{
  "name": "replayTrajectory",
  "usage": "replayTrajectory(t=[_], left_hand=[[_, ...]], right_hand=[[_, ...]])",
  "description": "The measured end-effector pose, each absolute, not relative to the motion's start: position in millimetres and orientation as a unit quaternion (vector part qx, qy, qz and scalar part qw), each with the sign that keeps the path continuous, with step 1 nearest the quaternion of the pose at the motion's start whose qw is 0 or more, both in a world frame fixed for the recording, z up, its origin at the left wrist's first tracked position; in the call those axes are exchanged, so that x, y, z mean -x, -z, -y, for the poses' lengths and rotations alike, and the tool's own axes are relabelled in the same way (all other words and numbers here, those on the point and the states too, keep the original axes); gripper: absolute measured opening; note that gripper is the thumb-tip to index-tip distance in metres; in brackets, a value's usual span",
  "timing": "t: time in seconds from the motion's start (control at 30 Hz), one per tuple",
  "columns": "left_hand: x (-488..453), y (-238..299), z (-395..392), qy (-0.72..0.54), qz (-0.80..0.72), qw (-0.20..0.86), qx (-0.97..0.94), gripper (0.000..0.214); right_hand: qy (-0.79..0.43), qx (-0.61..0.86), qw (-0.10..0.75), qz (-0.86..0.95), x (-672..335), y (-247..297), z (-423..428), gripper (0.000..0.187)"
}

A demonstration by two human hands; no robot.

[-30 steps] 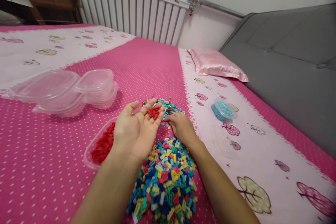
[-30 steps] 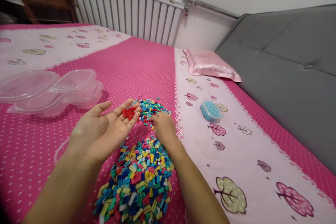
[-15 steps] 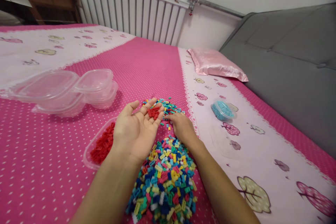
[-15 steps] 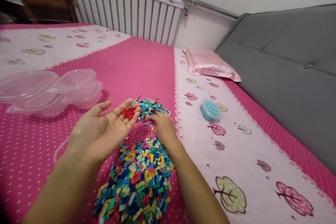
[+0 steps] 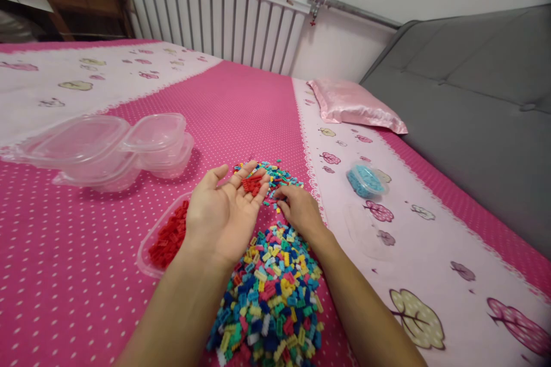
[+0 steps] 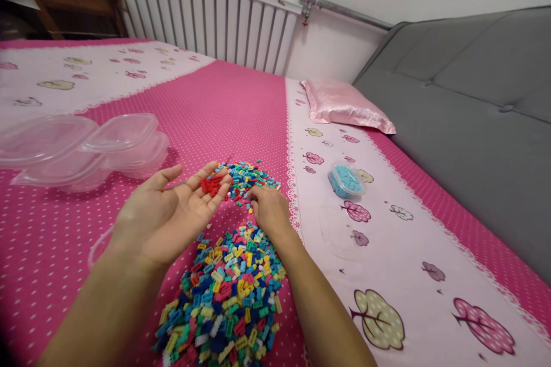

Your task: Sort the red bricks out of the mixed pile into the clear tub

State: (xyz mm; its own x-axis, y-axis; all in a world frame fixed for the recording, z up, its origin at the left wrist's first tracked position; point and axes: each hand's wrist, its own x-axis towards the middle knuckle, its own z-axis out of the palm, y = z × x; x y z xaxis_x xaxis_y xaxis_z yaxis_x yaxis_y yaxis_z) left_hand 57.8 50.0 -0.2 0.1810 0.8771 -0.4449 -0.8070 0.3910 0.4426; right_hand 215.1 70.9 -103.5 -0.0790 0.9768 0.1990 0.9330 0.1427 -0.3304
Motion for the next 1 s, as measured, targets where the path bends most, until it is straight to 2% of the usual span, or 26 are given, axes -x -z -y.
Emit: replayTrajectory(t=[0.4, 0.77, 0.9, 1.0], left_hand=[[-57.9, 0.6, -50.4, -0.547, -0.332, 0.766, -0.062, 0.039], [-58.8, 0.3, -49.6, -0.544, -0.335, 0.768, -0.054, 0.037], [-60.1, 0.1, -49.9, -0.540, -0.341, 0.768, -0.053, 0.037], [-61.1, 1.9, -50.3, -0.538, -0.342, 0.768, -0.058, 0.037]], right_hand=[[-0.051, 0.671, 0.182, 0.717, -214.6, 106.4, -71.7, 0.008], [-0.024, 0.692, 0.169, 0.702, -213.1, 107.6, -71.4, 0.011], [-0.027, 0.688, 0.206, 0.695, -213.4, 104.7, -71.5, 0.011], [-0.038, 0.677, 0.267, 0.684, -214.3, 98.2, -71.0, 0.009]])
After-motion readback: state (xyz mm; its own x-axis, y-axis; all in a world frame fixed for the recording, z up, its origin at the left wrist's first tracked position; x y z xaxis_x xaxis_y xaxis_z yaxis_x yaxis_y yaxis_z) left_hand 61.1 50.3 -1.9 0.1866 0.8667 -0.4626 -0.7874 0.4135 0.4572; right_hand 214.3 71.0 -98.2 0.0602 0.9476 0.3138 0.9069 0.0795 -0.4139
